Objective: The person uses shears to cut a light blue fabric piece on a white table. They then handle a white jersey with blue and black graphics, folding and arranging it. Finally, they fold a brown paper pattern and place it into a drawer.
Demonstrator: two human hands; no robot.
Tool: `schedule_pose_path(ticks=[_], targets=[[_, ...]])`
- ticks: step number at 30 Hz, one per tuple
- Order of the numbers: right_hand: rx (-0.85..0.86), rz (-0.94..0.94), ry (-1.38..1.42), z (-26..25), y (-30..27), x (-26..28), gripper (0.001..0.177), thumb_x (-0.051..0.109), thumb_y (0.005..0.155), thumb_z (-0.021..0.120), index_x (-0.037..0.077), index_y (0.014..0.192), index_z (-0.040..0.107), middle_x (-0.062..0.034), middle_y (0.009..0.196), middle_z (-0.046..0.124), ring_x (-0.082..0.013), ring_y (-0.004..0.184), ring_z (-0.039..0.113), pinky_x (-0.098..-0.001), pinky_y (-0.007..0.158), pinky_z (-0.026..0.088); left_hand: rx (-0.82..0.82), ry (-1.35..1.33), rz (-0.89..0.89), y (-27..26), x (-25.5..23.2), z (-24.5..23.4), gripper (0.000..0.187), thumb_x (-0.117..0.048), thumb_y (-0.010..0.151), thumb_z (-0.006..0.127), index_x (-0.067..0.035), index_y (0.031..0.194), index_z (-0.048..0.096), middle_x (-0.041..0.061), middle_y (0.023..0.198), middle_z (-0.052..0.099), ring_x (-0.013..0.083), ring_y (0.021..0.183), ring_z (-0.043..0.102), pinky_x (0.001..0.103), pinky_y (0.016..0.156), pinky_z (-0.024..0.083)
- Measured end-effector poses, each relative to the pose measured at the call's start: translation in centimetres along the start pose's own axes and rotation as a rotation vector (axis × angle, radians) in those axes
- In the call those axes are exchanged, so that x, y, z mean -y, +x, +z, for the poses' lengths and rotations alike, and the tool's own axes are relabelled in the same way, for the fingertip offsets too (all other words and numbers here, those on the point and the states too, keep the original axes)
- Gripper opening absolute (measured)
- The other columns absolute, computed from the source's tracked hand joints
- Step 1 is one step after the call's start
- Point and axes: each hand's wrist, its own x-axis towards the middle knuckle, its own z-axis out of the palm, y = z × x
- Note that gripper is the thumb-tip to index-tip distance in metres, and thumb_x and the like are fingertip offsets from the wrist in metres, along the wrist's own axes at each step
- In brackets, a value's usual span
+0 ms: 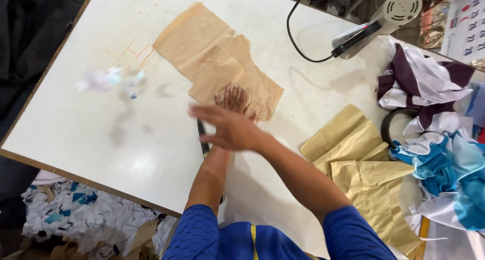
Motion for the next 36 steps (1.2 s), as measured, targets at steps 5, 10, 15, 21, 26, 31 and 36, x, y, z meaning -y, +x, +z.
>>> schedule_pose_path(ticks=[5,10,15,21,26,31,36], targets=[[0.082,0.434,-0.457,3.2,-16.1,-2.8,0.066,0.043,0.104,0.062,0.014,0.161,0.045,-0.015,0.163,0.044,-0.0427,0.15,0.041,-0.0559,0.117,0.041,0.076,0.001,0.057,0.6,0.3,1.6,0.069,-0.054,0.097,0.058,-0.02,0.157,0.054,0.009,0.167,0.045,0.0376,0.156,0.035,0.071,0.127,0.011],[0.194,0.942,-0.727,5.7,-24.7,-0.4,0.073,0.057,0.109,0.046,0.022,0.171,0.028,-0.0073,0.179,0.016,-0.0377,0.163,0.01,-0.0532,0.129,0.01,-0.024,0.095,0.225,5.4,4.9,7.4,0.049,-0.037,0.094,0.069,-0.028,0.142,0.069,0.004,0.151,0.062,0.0391,0.139,0.056,0.077,0.112,0.036],[0.117,1.106,-0.696,6.4,-26.7,1.7,0.078,0.062,0.109,0.041,0.022,0.172,0.021,-0.006,0.181,0.009,-0.0346,0.164,0.008,-0.0537,0.131,0.007,0.433,0.319,-0.014,11.8,17.1,4.6,0.042,-0.046,0.091,0.065,-0.035,0.13,0.076,0.005,0.118,0.078,0.0314,0.12,0.073,0.067,0.091,0.057],[0.033,1.208,-0.666,8.0,-25.2,2.1,0.08,0.066,0.108,0.036,0.02,0.172,0.02,-0.005,0.181,0.007,-0.0311,0.165,0.006,-0.0516,0.132,0.006,0.425,-0.269,-0.162,6.3,25.8,-5.8,0.052,-0.036,0.102,0.048,-0.001,0.129,0.076,0.024,0.135,0.071,0.0479,0.133,0.06,0.064,0.116,0.044],[0.001,1.196,-0.63,11.1,-20.4,1.2,0.083,0.068,0.108,0.034,0.014,0.171,0.023,-0.0087,0.18,0.01,-0.0328,0.165,0.009,-0.0523,0.133,0.01,0.242,0.021,-0.296,-0.8,29.0,-9.7,0.052,-0.045,0.112,0.041,-0.018,0.149,0.065,0.007,0.162,0.056,0.0338,0.15,0.048,0.063,0.118,0.037],[0.001,1.173,-0.583,16.2,-12.1,2.0,0.095,0.077,0.101,0.04,0.017,0.172,0.017,-0.0127,0.179,0.007,-0.0362,0.165,0.007,-0.0652,0.129,0.009,-0.095,0.196,-0.13,-7.5,29.3,-9.3,0.045,-0.038,0.108,0.057,-0.022,0.149,0.066,0.007,0.162,0.058,0.0344,0.15,0.05,0.067,0.116,0.037],[-0.057,1.188,-0.676,20.8,-6.6,2.6,0.099,0.066,0.097,0.061,0.018,0.172,0.018,-0.0193,0.178,0.007,-0.0434,0.162,0.01,-0.077,0.122,0.005,-0.025,0.032,-0.054,-8.3,29.5,-10.1,0.051,-0.034,0.098,0.064,-0.017,0.146,0.067,0.01,0.162,0.055,0.0374,0.151,0.047,0.067,0.119,0.032]])
